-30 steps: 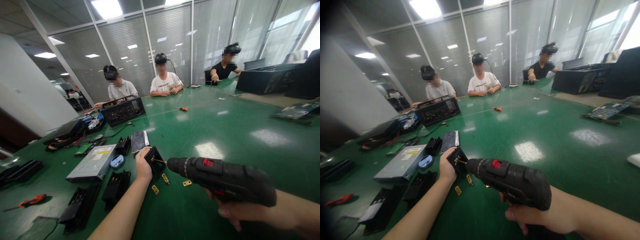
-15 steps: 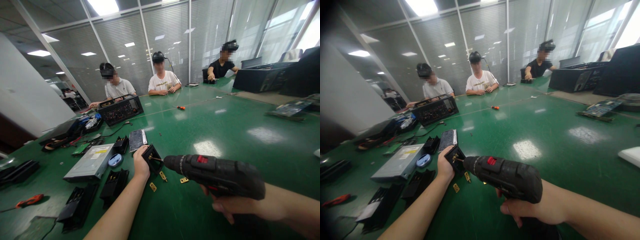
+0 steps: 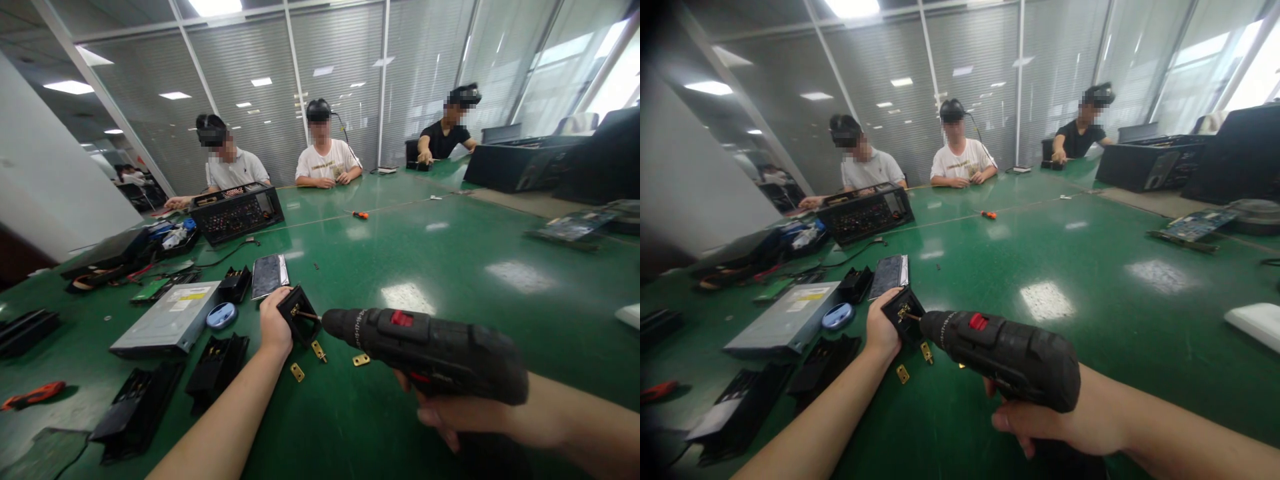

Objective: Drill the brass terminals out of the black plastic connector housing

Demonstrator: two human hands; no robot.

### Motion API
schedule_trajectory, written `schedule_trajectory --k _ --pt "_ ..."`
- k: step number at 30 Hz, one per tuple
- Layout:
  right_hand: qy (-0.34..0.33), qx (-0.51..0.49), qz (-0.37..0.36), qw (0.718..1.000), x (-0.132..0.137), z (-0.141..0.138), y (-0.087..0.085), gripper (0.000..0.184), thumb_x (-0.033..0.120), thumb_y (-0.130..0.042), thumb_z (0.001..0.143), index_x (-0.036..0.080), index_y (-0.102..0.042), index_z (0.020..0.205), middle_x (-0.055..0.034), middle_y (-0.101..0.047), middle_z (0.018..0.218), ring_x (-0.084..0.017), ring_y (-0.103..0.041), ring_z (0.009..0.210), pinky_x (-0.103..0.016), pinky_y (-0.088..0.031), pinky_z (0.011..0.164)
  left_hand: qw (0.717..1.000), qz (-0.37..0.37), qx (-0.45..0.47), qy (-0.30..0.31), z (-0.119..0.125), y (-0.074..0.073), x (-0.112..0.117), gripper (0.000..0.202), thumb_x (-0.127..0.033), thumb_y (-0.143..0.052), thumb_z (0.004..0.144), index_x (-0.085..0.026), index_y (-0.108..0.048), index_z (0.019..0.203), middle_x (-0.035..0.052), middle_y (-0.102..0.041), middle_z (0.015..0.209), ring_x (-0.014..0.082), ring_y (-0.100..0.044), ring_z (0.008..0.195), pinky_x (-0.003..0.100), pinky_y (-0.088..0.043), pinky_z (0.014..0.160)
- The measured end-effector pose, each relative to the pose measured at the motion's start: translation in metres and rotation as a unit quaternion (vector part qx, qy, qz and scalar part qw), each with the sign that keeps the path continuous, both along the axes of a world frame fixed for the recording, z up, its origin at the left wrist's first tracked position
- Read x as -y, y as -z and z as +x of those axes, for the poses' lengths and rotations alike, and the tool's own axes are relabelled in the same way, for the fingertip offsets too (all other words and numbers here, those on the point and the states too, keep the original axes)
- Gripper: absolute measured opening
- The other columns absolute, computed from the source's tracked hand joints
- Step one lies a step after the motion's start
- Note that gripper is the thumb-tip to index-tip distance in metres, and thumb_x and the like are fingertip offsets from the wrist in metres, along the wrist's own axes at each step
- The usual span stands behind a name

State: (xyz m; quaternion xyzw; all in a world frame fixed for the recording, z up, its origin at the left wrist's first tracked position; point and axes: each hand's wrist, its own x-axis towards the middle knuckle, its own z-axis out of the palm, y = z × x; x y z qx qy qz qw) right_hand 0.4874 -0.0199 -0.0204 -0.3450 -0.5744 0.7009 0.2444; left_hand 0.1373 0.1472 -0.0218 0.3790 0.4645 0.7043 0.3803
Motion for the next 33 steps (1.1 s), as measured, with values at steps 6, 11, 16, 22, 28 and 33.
schedule_trajectory --k 6,11,16,22,28,33 --pt "0.002 0.003 0.001 1.000 -0.002 0.000 -0.003 0.054 0.062 -0.108 0.101 0.028 -0.084 0.135 0.0030 -0.079 0.092 -0.019 -0.085 0.075 -0.027 -0.067 0.068 1.000 -0.015 0.003 -0.005 0.000 -0.002 -0.001 0.025 -0.048 -0.088 0.070 -0.025 -0.087 0.078 0.0060 -0.085 0.088 0.0313 -0.081 0.094 0.046 -0.068 0.099" --pt "-0.005 0.000 0.007 1.000 -0.002 0.001 -0.003 0.054 0.054 -0.111 0.099 0.026 -0.085 0.138 0.0027 -0.080 0.091 -0.020 -0.085 0.075 -0.028 -0.068 0.068 1.000 -0.015 0.009 -0.004 -0.001 0.000 -0.003 0.027 -0.048 -0.088 0.068 -0.024 -0.087 0.080 0.0063 -0.087 0.090 0.0311 -0.083 0.096 0.044 -0.067 0.099" --pt "-0.002 -0.006 0.007 1.000 -0.002 0.001 -0.008 0.049 0.052 -0.110 0.101 0.027 -0.087 0.136 0.0018 -0.081 0.093 -0.021 -0.087 0.077 -0.028 -0.067 0.070 1.000 -0.019 -0.002 0.012 0.000 0.000 -0.002 0.028 -0.050 -0.087 0.071 -0.024 -0.084 0.081 0.0059 -0.084 0.090 0.0305 -0.081 0.094 0.044 -0.064 0.097" --pt "0.010 0.014 0.018 1.000 0.003 -0.001 -0.023 0.056 0.065 -0.107 0.103 0.026 -0.086 0.137 0.0016 -0.078 0.092 -0.022 -0.087 0.079 -0.032 -0.071 0.074 1.000 -0.014 -0.017 0.001 0.002 0.001 0.000 0.030 -0.054 -0.087 0.077 -0.025 -0.082 0.082 0.0061 -0.082 0.092 0.0316 -0.080 0.099 0.046 -0.064 0.102" --pt "0.007 0.023 0.034 0.999 0.004 -0.002 -0.030 0.056 0.069 -0.104 0.107 0.024 -0.086 0.134 0.0003 -0.076 0.097 -0.022 -0.086 0.081 -0.034 -0.072 0.075 1.000 -0.013 -0.024 -0.004 0.000 0.005 -0.003 0.029 -0.053 -0.088 0.081 -0.025 -0.083 0.083 0.0063 -0.083 0.096 0.0314 -0.080 0.103 0.047 -0.065 0.107" --pt "0.007 0.013 0.038 0.999 0.004 0.002 -0.025 0.050 0.062 -0.105 0.107 0.027 -0.086 0.137 0.0015 -0.077 0.093 -0.023 -0.087 0.079 -0.035 -0.073 0.075 1.000 -0.015 -0.017 -0.012 0.000 0.009 -0.005 0.027 -0.051 -0.086 0.078 -0.024 -0.085 0.083 0.0071 -0.084 0.098 0.0311 -0.081 0.104 0.046 -0.065 0.109"
